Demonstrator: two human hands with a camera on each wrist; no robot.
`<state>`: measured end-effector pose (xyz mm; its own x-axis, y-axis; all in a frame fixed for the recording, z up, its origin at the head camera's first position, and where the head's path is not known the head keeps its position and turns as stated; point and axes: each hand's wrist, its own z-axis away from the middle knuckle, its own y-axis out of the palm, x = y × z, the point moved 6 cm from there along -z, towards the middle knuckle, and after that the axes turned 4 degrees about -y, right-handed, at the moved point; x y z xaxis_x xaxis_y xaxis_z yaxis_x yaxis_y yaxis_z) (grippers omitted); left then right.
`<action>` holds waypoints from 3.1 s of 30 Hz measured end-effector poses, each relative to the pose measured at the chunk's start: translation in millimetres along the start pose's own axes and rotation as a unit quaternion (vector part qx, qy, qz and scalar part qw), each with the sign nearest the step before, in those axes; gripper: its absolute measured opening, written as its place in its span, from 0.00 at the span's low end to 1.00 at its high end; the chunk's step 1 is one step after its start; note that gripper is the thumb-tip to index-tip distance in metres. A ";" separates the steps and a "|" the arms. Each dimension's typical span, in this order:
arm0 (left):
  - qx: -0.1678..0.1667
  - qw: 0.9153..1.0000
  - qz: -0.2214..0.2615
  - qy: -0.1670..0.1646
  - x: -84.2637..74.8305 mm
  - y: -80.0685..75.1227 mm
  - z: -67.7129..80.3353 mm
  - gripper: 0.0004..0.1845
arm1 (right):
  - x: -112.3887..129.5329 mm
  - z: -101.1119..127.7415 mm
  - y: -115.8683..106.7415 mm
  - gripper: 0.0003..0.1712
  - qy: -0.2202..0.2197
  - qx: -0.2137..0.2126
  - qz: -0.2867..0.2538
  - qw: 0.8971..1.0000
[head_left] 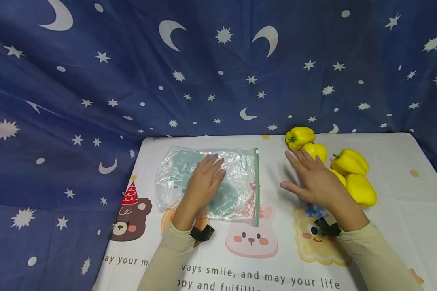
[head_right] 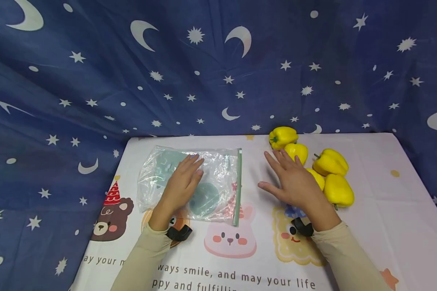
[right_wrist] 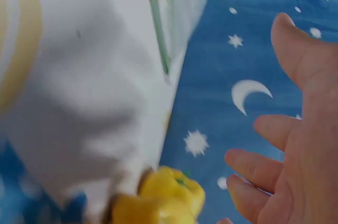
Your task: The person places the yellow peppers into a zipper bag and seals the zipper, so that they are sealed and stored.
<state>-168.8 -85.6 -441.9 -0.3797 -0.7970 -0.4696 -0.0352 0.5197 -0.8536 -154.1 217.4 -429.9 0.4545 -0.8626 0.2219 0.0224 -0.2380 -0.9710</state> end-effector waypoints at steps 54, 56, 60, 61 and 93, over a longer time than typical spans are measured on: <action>0.044 0.985 0.138 -0.098 -38.7 98.4 -12.8 0.26 | 15.8 -37.1 116.7 0.70 0.063 0.291 0.022 0.954; 0.032 0.987 0.123 -0.098 -40.7 98.7 -12.5 0.26 | 15.4 -37.1 117.9 0.70 0.061 0.289 0.021 0.955; 0.021 0.991 0.091 -0.094 -42.1 100.4 -13.3 0.25 | 16.1 -37.4 115.8 0.70 0.060 0.288 0.020 0.956; 0.019 0.992 0.085 -0.092 -42.3 100.8 -13.5 0.24 | 17.3 -37.3 113.4 0.70 0.059 0.287 0.019 0.956; 0.025 0.979 0.169 -0.115 -34.7 104.4 -11.2 0.07 | 25.8 -36.7 102.3 0.69 0.053 0.285 0.033 0.956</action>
<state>-169.6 -0.3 -512.2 -0.1437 -0.6329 -0.7608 0.1033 0.7549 -0.6476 -172.7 154.4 -520.2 0.3795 -0.9150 0.1371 0.4929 0.0746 -0.8669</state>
